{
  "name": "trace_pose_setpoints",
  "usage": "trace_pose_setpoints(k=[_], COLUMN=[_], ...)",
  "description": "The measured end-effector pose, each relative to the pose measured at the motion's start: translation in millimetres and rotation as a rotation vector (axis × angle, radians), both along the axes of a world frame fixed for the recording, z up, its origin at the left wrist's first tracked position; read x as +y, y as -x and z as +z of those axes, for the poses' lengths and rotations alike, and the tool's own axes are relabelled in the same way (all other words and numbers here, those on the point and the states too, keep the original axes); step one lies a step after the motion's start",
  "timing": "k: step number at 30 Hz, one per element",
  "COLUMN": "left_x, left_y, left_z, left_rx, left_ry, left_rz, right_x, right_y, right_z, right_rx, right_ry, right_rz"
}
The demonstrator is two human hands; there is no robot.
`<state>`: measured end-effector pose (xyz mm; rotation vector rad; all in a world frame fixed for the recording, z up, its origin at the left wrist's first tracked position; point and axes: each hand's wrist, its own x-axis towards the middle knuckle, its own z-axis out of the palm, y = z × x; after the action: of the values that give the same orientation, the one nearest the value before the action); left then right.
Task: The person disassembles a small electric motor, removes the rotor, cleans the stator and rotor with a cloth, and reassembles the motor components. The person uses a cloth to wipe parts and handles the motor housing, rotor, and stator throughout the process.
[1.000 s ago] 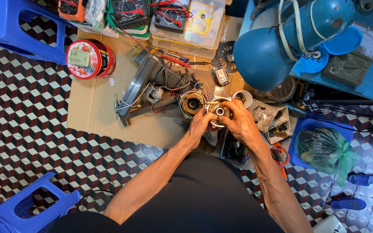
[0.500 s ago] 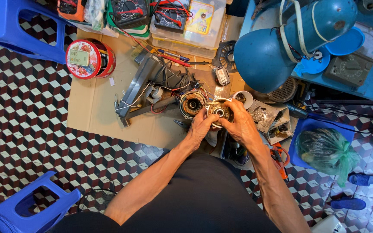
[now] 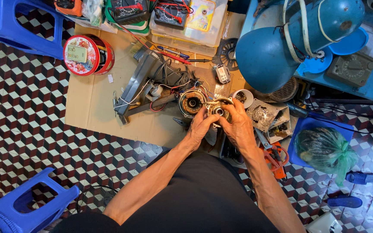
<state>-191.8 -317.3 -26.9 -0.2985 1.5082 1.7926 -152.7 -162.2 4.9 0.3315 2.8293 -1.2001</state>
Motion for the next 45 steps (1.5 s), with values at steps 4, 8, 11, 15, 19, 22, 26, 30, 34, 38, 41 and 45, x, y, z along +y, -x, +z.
trace_pose_setpoints(k=[4,8,11,15,19,22,26,30,34,38,41,45], left_x=[-4,-5,-2,-2,-1,0,2,11,20,27,31,33], left_y=[0,0,-1,-2,-2,-3,-4,-6,-8,-9,-11,-11], left_z=[1,2,4,5,3,-1,-9,-18,-24,-28,-29,-30], left_rx=[-0.047,-0.155,-0.221,-0.232,-0.235,-0.233,-0.205,-0.02,-0.038,-0.02,-0.006,0.015], left_ry=[-0.113,-0.182,-0.197,-0.226,-0.208,-0.201,-0.18,0.009,0.213,0.266,0.268,0.209], left_rz=[-0.003,0.007,0.04,0.063,0.066,0.068,0.078,0.074,0.053,0.065,0.097,0.146], right_x=[-1,-4,-3,-2,-2,-2,-4,-5,-6,-7,-5,-4], right_y=[-1,1,1,3,2,2,0,-1,-3,0,-2,-2], right_z=[-3,-5,-5,-5,-5,-4,1,4,4,2,4,7], right_rx=[0.045,-0.008,-0.008,-0.004,0.06,0.104,0.06,0.103,0.131,0.076,0.095,0.087], right_ry=[-0.042,0.009,0.007,0.012,0.018,-0.013,0.021,0.021,0.016,0.041,0.027,0.01], right_rz=[0.006,-0.02,-0.021,-0.009,0.02,0.042,0.018,0.038,0.053,0.03,0.043,0.052])
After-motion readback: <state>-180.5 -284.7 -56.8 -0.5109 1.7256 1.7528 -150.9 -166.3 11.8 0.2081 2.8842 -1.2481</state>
